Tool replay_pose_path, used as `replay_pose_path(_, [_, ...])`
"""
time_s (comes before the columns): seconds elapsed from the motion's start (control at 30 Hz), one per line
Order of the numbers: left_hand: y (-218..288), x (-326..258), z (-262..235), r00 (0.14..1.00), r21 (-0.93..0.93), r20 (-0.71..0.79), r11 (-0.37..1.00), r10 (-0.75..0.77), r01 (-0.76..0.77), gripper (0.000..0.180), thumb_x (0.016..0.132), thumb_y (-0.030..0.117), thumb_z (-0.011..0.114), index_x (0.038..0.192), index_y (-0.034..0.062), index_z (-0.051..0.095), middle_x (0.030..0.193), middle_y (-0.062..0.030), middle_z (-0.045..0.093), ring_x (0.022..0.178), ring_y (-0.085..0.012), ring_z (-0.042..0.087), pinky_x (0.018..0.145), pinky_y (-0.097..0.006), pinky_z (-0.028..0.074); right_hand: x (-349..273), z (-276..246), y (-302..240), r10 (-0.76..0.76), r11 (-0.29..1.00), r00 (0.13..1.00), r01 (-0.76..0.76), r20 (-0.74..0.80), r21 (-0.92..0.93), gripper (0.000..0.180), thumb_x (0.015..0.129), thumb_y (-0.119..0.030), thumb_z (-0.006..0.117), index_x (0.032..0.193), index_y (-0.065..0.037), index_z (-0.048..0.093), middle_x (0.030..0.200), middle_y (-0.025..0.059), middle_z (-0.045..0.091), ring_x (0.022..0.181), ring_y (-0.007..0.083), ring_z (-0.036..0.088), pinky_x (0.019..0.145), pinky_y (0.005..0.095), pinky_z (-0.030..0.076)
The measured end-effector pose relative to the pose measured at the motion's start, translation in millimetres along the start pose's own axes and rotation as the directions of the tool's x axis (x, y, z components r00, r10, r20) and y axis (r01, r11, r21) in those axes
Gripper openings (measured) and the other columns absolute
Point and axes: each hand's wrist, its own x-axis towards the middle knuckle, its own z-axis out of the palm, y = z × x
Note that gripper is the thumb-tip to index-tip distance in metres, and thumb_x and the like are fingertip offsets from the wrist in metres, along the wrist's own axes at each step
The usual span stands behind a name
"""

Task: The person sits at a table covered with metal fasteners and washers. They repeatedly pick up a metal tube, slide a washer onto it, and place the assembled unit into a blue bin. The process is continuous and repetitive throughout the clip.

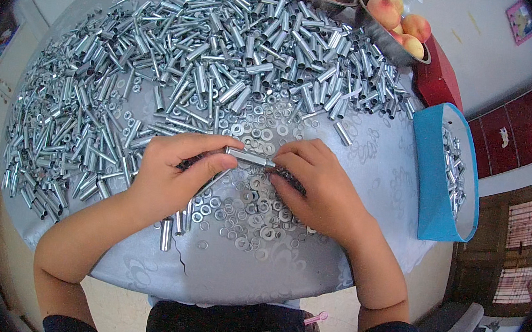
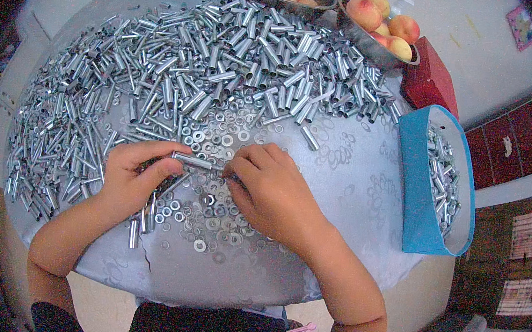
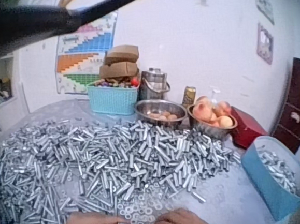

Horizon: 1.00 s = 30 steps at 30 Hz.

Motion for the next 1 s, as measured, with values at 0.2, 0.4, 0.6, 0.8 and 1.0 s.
replay_pose_path(0.2, [1.6,-0.4,-0.9,1.000,0.001,0.003,1.000,-0.004,0.004,0.018,0.079,0.011,0.066,0.096,0.0032,0.067,0.075,-0.0050,0.066,0.064,-0.0050,0.056,0.056,-0.020,0.043,2.2,-0.7,-5.2,0.091,0.995,0.996,-0.091,0.001,0.045,0.023,0.073,-0.006,0.064,0.096,-0.003,0.061,0.090,0.0114,0.056,0.085,0.0295,0.052,0.075,0.0369,0.043])
replay_pose_path(0.4, [1.5,-0.2,-0.3,1.000,-0.014,0.007,1.000,0.012,-0.012,0.018,0.080,0.011,0.066,0.096,0.0028,0.066,0.075,-0.0048,0.066,0.064,-0.0055,0.057,0.056,-0.020,0.043,2.1,6.2,-3.2,-0.003,1.000,1.000,0.002,-0.020,-0.018,0.026,0.073,-0.008,0.066,0.099,-0.005,0.062,0.094,0.0111,0.056,0.086,0.0294,0.052,0.076,0.0366,0.043])
replay_pose_path(0.6, [-0.1,-1.0,1.0,1.000,-0.051,-0.005,0.999,-0.003,0.003,0.018,0.081,0.011,0.064,0.097,0.0027,0.066,0.074,-0.0048,0.065,0.064,-0.0060,0.057,0.057,-0.020,0.044,2.8,6.6,-4.6,0.014,1.000,0.999,-0.014,-0.036,-0.001,0.029,0.074,-0.012,0.067,0.102,-0.005,0.061,0.098,0.0123,0.056,0.090,0.0296,0.053,0.079,0.0369,0.043])
replay_pose_path(0.8, [-4.2,-1.0,4.3,0.996,-0.227,-0.070,0.973,-0.058,0.041,0.020,0.084,0.009,0.061,0.102,0.0011,0.063,0.075,-0.0043,0.064,0.066,-0.0058,0.056,0.059,-0.019,0.044,7.4,15.9,-9.0,0.014,1.000,0.995,-0.014,-0.099,0.005,0.029,0.073,-0.014,0.069,0.099,-0.004,0.060,0.101,0.0130,0.055,0.092,0.0293,0.052,0.080,0.0371,0.042])
replay_pose_path(1.0, [-3.4,0.0,3.3,0.991,-0.378,-0.076,0.923,-0.108,0.071,0.021,0.086,0.008,0.058,0.104,-0.0028,0.061,0.081,-0.0052,0.063,0.072,-0.0071,0.057,0.065,-0.019,0.045,9.6,21.2,-4.4,-0.007,1.000,0.994,0.008,-0.111,0.008,0.023,0.073,-0.013,0.068,0.093,-0.003,0.062,0.098,0.0119,0.056,0.088,0.0282,0.053,0.077,0.0361,0.043])
